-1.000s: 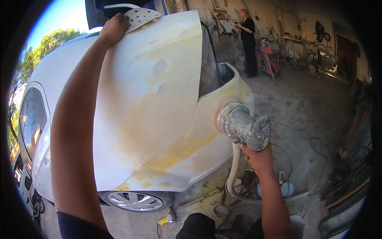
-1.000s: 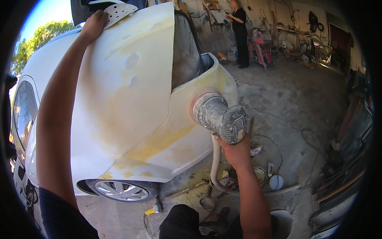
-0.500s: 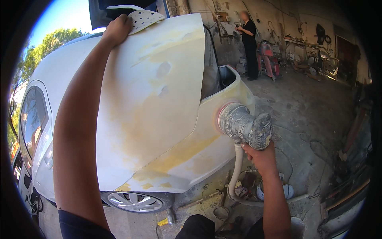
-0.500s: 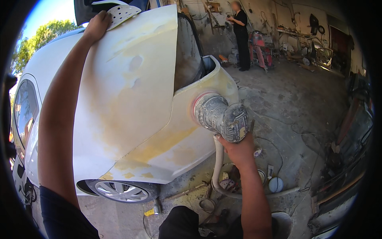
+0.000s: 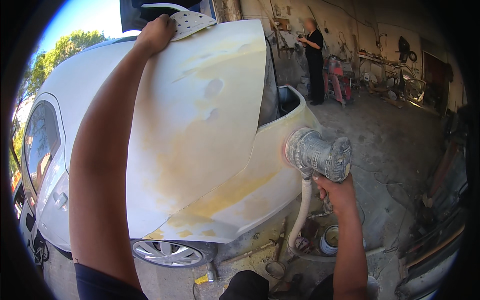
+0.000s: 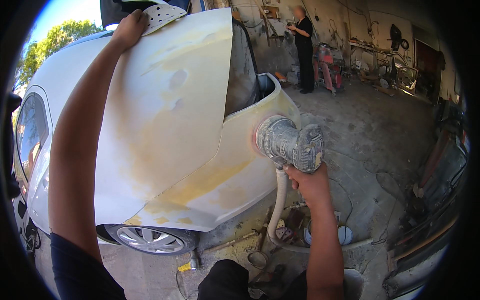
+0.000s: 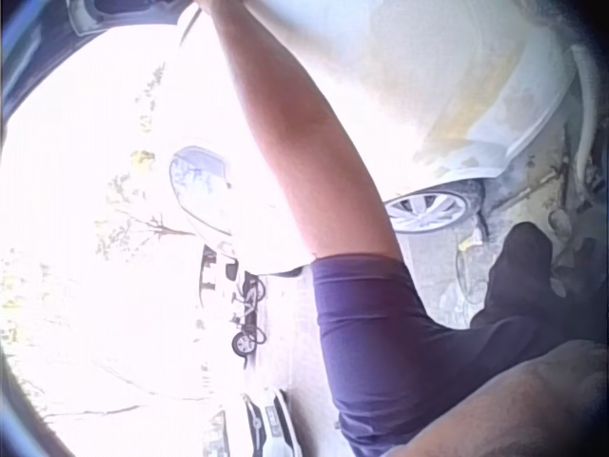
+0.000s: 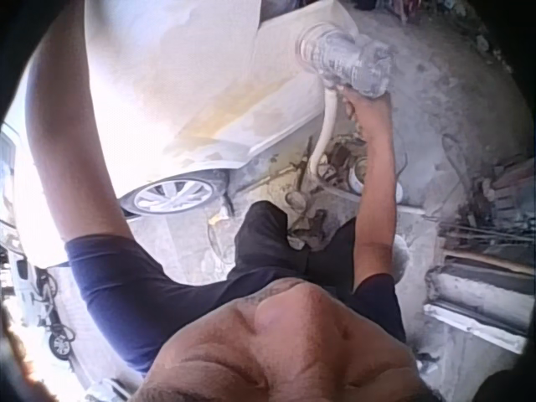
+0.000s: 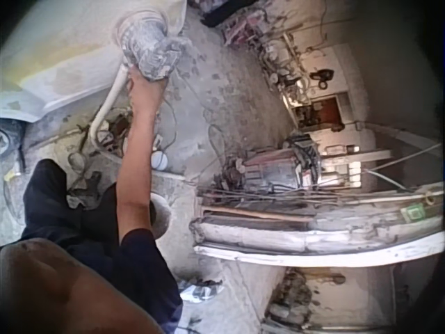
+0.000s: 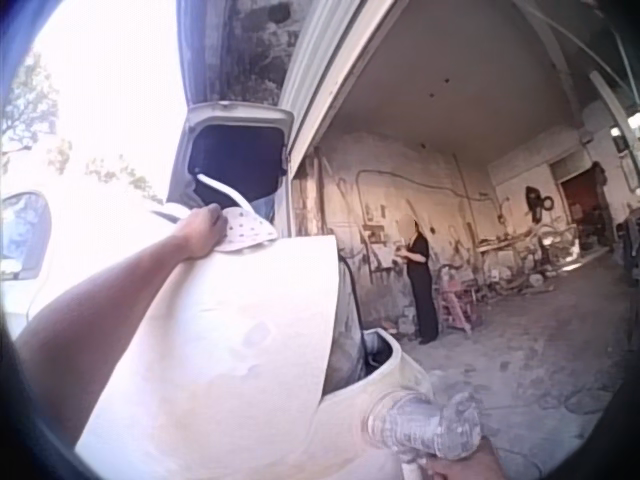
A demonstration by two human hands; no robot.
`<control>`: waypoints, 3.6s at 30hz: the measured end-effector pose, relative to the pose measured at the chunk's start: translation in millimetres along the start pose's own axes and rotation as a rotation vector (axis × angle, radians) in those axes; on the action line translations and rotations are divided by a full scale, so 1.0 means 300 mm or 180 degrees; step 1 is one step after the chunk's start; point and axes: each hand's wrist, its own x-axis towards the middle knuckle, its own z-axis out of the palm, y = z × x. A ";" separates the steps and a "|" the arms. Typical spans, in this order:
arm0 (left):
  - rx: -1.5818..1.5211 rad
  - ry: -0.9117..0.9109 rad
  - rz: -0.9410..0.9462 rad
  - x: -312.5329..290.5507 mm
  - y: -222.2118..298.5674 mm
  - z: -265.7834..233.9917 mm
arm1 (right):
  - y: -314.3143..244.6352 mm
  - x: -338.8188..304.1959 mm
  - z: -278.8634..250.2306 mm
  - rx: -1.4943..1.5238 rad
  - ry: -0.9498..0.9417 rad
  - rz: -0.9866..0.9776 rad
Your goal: The person uses an orbital sander to sand the surface of a white car bumper. They hold a sanding disc in the left hand while operating the sander with the right hand, moving it across the bumper to smooth the surface.
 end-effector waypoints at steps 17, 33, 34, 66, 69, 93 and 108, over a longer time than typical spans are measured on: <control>0.0005 0.0051 0.0014 0.003 0.005 -0.012 | -0.004 0.010 -0.030 -0.0023 -0.0007 0.0043; 0.0012 0.0050 0.0009 -0.011 -0.012 0.009 | -0.011 0.001 -0.003 -0.0068 0.0113 -0.0037; 0.0043 0.0033 0.0010 -0.007 -0.010 0.004 | -0.012 -0.003 0.003 -0.0068 0.0073 -0.0051; -0.0469 0.0388 -0.0114 -0.048 0.066 -0.019 | 0.081 -0.056 0.051 -0.0335 0.0365 -0.0009; -0.0417 0.0403 -0.0121 -0.066 0.037 -0.038 | 0.131 -0.075 0.057 -0.0012 0.0258 0.0102; -0.0581 0.0559 0.0102 -0.007 -0.012 0.013 | 0.422 -0.241 0.115 -0.0322 0.0041 0.0176; -0.0553 0.0514 0.0080 -0.020 -0.003 0.003 | 0.569 -0.253 0.110 -0.0899 0.0009 -0.0033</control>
